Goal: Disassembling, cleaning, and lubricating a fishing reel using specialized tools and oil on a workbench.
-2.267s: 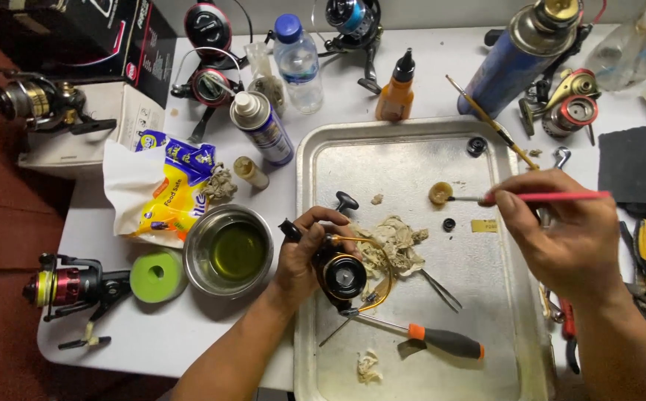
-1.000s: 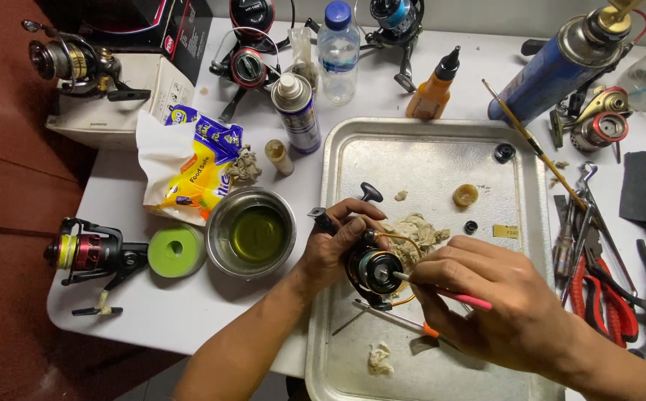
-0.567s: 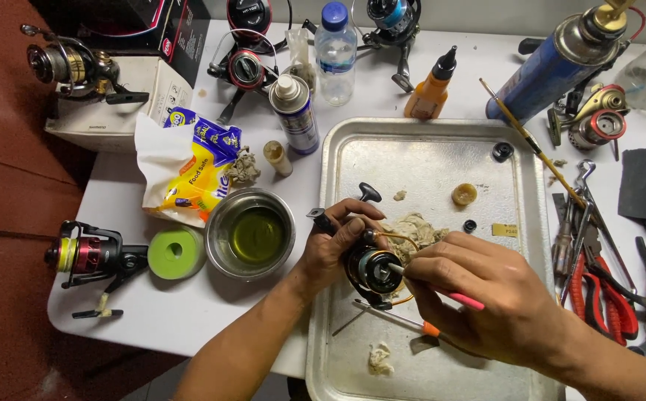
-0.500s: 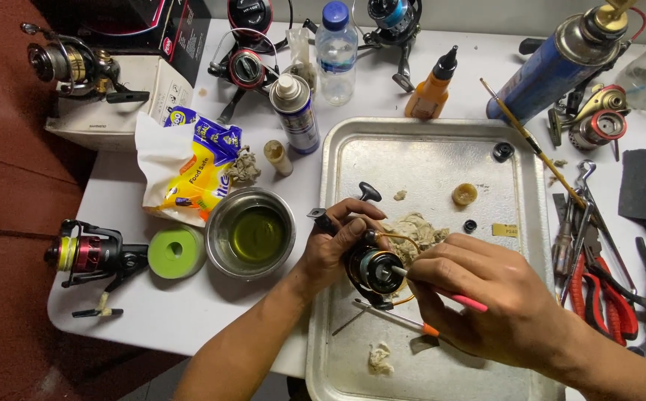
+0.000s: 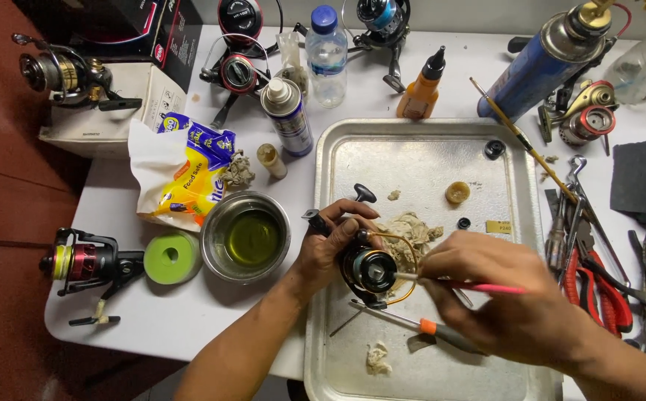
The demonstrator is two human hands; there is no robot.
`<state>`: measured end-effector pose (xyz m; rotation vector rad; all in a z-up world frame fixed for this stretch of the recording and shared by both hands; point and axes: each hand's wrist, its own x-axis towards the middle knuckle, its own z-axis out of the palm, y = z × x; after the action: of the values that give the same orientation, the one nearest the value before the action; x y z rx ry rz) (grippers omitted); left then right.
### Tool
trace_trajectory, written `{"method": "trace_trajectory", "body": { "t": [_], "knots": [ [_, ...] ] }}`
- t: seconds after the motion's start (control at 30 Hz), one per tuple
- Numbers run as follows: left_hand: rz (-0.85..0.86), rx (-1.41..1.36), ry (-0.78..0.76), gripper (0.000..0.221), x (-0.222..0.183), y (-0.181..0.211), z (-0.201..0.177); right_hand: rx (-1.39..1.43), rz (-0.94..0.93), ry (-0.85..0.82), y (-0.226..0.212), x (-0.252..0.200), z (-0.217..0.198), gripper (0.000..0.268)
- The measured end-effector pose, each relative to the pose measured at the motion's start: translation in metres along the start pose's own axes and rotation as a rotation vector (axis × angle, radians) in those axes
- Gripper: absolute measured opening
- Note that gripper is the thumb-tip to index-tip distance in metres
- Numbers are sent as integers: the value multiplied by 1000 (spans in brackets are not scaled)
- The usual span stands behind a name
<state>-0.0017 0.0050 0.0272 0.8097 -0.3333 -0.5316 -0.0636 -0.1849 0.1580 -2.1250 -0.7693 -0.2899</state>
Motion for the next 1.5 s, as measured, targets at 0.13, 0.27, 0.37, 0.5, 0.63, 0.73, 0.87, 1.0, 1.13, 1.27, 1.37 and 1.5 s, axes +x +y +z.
{"method": "trace_trajectory", "body": {
  "t": [0.13,0.27,0.37,0.5,0.63,0.73,0.87,1.0,1.13,1.27,1.37,1.5],
  "knots": [
    [16,-90,66,38,1,-4,-1,172,253,387,14,-27,-20,11],
    [24,-91,46,40,2,-5,-3,18,355,292,49,-36,-43,30],
    [1,-136,50,40,2,-3,-1,124,475,92,78,-52,-45,43],
    [19,-155,55,41,2,-4,0,-163,643,35,97,-69,-33,24],
    [-2,-97,101,43,2,1,6,-419,656,-39,114,-84,-21,12],
    [4,-157,50,40,3,-2,4,-608,652,-117,123,-87,-13,16],
    [96,-53,76,40,7,-18,-6,-654,473,-14,130,-93,-6,20],
    [94,-43,70,40,7,-18,-8,-681,519,-78,132,-94,-5,20],
    [90,-56,55,40,7,-21,-11,-673,553,-107,126,-91,-7,19],
    [87,-52,56,40,4,-13,-5,-635,573,-106,121,-84,-13,20],
    [-19,-132,113,42,2,-1,4,-665,592,-127,123,-76,-20,30],
    [-10,-119,89,43,2,-3,2,-814,727,-121,136,-52,-30,31]
  ]
}}
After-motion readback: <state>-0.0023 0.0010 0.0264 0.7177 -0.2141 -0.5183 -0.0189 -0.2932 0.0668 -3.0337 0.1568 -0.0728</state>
